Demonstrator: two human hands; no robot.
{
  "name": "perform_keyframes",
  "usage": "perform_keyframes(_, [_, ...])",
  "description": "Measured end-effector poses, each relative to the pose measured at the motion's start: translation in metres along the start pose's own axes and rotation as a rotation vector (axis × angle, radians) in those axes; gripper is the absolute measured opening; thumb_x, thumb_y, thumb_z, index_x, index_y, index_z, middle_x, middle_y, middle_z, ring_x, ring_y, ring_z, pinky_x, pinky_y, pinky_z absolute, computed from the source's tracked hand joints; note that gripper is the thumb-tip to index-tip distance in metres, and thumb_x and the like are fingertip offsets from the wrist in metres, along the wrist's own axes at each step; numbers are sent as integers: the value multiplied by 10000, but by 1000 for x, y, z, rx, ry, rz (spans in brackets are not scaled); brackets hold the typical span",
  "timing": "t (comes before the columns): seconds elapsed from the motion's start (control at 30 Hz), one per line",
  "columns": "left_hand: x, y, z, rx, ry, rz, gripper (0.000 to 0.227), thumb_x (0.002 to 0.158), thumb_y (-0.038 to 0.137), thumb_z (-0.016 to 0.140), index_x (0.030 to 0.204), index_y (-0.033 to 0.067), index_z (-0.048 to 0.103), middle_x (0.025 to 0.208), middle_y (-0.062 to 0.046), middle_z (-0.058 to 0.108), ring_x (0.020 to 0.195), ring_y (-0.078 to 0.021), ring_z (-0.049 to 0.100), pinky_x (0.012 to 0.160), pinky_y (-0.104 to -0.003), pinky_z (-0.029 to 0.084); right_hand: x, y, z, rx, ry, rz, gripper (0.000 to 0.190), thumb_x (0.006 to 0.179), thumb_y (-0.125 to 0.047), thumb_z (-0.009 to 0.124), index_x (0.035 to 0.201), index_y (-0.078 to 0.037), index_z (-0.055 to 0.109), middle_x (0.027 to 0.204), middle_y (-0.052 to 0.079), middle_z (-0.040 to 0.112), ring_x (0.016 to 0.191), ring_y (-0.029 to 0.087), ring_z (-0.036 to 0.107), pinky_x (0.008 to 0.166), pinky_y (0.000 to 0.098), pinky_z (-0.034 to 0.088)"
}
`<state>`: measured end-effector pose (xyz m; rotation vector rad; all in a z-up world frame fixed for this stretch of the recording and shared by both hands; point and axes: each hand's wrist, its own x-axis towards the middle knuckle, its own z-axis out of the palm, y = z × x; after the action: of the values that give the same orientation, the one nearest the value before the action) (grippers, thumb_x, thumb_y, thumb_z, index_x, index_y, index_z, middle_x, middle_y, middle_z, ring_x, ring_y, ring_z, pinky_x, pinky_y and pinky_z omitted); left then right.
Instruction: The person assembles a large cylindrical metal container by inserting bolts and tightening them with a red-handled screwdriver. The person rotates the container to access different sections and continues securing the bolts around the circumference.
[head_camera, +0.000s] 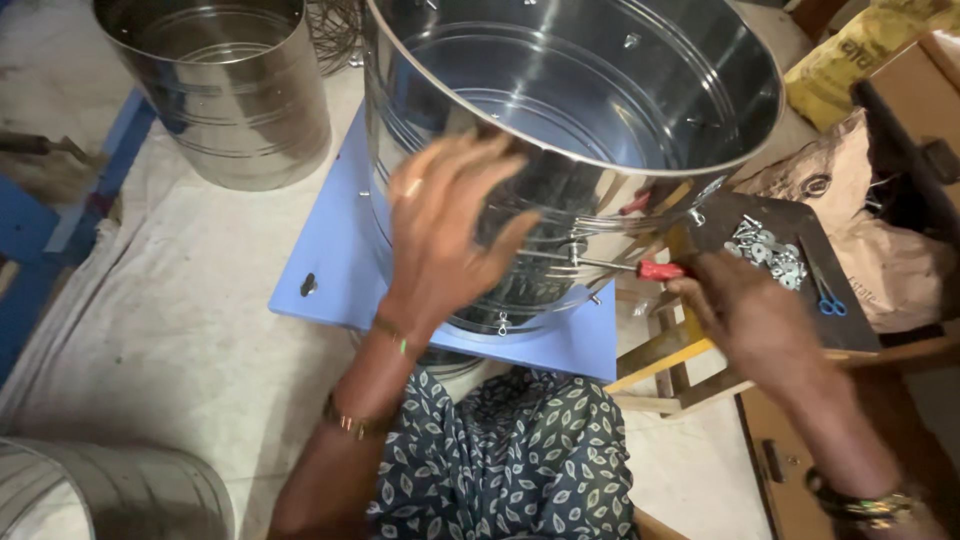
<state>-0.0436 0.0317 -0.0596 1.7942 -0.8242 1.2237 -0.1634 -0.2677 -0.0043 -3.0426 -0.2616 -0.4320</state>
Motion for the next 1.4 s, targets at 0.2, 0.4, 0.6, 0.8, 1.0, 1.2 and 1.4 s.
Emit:
perform_keyframes(0.2, [-135, 34, 14, -397, -212, -708, 255, 980, 146, 655, 1212, 42, 643, 1181, -154, 722, 1112, -249, 703, 968, -371, 565, -22, 6, 102, 316, -35, 257, 310, 995, -324, 623, 1078, -28, 671, 868, 182, 680, 756, 314, 671, 686, 428, 515])
perform_keyframes(0.4, [-201, 48, 62, -941, -524, -1145, 545, 1037, 301, 506, 1503, 37, 404, 1450, -205, 561, 1287, -267, 596, 977, -367, 546, -21, -24, 182, 932, 131, 245, 324, 1052, -228, 547, 1246, 0, 670, 1025, 89, 690, 954, 200, 641, 880, 327, 501])
perform_keyframes(0.6, [-203, 40, 90, -1187, -319, -1342, 534, 1039, 281, 515, 1509, 49, 413, 1444, -126, 566, 1255, -212, 619, 953, -358, 562, -15, -47, 221, 1100, 105, 246, 322, 1051, -239, 551, 1156, 17, 714, 1117, 113, 683, 1089, 214, 594, 975, 330, 461])
perform_keyframes(0.8, [-209, 33, 111, -1215, -262, -1251, 390, 1049, 214, 559, 1384, 16, 558, 1296, -81, 659, 1147, -164, 659, 909, -331, 566, -15, -45, 237, 1134, 166, 268, 320, 1024, -218, 585, 1221, 3, 707, 1201, 118, 657, 1150, 214, 585, 1004, 321, 453])
perform_keyframes(1.0, [-220, 36, 130, -1312, -217, -1263, 332, 1063, 206, 544, 1340, 30, 590, 1231, -61, 673, 1087, -151, 675, 871, -331, 573, -15, -30, 246, 1100, 187, 272, 304, 1012, -199, 616, 1228, -12, 718, 1151, 105, 655, 1077, 182, 612, 937, 303, 506])
perform_keyframes(1.2, [-234, 32, 119, -1474, -173, -1376, 327, 1029, 216, 567, 1323, 75, 532, 1242, -48, 657, 1045, -144, 681, 859, -326, 576, -22, -38, 259, 1145, 121, 296, 303, 1012, -205, 623, 1215, -6, 727, 1084, 106, 674, 1015, 183, 626, 899, 312, 505])
perform_keyframes(1.4, [-233, 28, 102, -1413, -42, -1403, 317, 1008, 169, 596, 1289, 30, 556, 1211, -76, 687, 974, -142, 699, 806, -282, 574, -12, -61, 221, 1033, 73, 213, 272, 993, -218, 649, 1161, -18, 725, 1043, 76, 705, 954, 160, 670, 834, 295, 537])
